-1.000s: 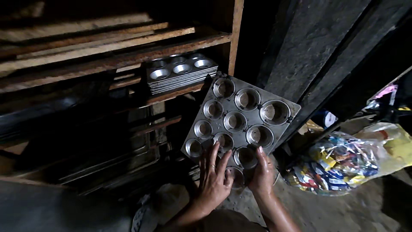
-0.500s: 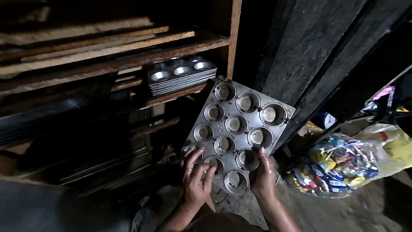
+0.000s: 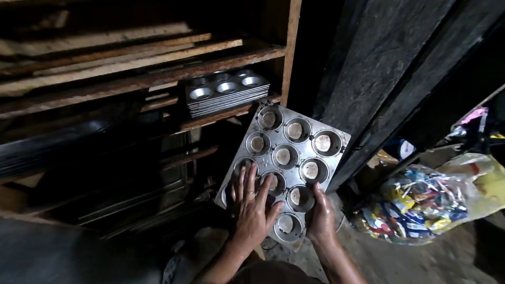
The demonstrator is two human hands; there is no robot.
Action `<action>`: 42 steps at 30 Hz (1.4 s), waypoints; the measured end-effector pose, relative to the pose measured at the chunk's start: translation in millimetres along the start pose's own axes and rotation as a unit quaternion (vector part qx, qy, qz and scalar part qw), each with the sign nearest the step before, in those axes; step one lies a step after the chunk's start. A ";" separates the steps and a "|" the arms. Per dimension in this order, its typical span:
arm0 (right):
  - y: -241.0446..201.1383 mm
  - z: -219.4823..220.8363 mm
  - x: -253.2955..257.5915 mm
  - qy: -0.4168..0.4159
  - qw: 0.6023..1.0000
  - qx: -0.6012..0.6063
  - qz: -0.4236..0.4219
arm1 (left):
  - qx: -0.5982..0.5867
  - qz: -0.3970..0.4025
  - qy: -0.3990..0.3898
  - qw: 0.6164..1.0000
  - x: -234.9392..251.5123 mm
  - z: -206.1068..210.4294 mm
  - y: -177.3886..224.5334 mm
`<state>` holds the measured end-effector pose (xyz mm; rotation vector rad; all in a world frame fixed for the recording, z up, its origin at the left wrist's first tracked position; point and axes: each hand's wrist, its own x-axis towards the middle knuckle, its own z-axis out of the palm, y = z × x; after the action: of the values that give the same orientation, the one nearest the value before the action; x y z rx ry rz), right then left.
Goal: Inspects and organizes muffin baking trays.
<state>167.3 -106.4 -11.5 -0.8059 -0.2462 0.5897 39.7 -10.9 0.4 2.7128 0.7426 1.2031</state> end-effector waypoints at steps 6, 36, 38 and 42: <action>2.3 -2.2 0.9 -0.025 0.999 -0.022 -0.033 | -0.031 0.003 -0.019 0.999 2.4 6.0 -5.8; 6.1 -5.5 6.7 -0.029 1.000 -0.004 0.005 | -0.028 -0.011 0.016 0.999 3.1 11.5 -1.9; 6.3 -6.0 7.8 -0.027 1.000 0.002 0.007 | -0.024 -0.002 0.003 1.000 4.6 11.0 -2.4; 1.3 -4.1 7.6 -0.013 1.000 -0.015 0.004 | -0.019 0.022 -0.026 0.999 5.9 8.7 -4.0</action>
<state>174.7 -103.8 -15.3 -0.8292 -0.2760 0.6047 47.7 -3.6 -2.7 2.7323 0.6500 1.1372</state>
